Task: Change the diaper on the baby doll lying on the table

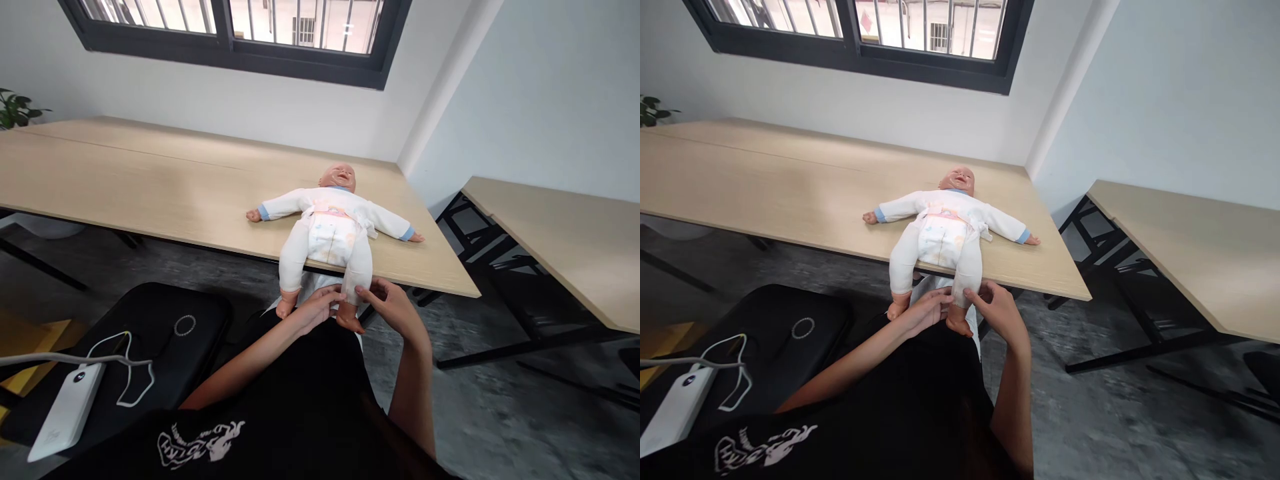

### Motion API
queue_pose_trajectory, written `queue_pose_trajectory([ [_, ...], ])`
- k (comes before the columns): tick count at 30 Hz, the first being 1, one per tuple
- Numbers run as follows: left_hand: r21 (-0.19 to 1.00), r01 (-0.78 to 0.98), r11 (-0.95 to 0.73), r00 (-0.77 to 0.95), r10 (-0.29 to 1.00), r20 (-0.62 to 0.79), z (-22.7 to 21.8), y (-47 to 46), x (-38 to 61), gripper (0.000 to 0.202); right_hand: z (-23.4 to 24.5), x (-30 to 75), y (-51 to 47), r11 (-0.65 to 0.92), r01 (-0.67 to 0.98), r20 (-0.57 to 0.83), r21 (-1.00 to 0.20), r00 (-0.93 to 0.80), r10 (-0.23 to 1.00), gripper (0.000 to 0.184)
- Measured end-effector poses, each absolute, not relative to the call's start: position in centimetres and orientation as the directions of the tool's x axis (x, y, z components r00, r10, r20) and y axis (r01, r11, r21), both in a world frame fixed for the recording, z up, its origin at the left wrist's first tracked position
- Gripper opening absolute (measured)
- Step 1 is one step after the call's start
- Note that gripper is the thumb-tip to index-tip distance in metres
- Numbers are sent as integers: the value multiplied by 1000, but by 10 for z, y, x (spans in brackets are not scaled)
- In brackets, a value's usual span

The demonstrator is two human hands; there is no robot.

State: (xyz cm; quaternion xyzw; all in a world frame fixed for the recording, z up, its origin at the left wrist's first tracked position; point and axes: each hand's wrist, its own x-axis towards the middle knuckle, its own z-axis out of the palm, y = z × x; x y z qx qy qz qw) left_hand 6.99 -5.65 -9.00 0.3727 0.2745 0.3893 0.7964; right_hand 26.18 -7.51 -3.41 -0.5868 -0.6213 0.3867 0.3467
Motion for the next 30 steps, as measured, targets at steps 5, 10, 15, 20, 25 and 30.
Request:
queue_pose_trajectory([
  [5,836,-416,359,501,857,-120,-94,-50,73,41,-41,263,-72,26,455,-6,-890,-69,998,41],
  [10,887,-353,297,473,875,-105,-84,-55,73,45,-38,263,-73,24,448,-11,-894,-75,997,43],
  [15,977,-213,7,282,958,55,-41,-63,44,41,-28,271,-79,47,459,55,-887,5,998,45],
  [20,923,76,-376,-107,918,383,-17,-56,-2,23,-27,274,-78,112,356,216,-928,266,940,57],
  [25,754,442,-486,-173,778,603,-24,-40,-23,20,-27,253,-69,226,429,358,-875,258,897,53],
  [30,363,717,-595,164,650,742,4,0,-8,42,3,225,-27,450,705,617,-548,-22,786,52],
])
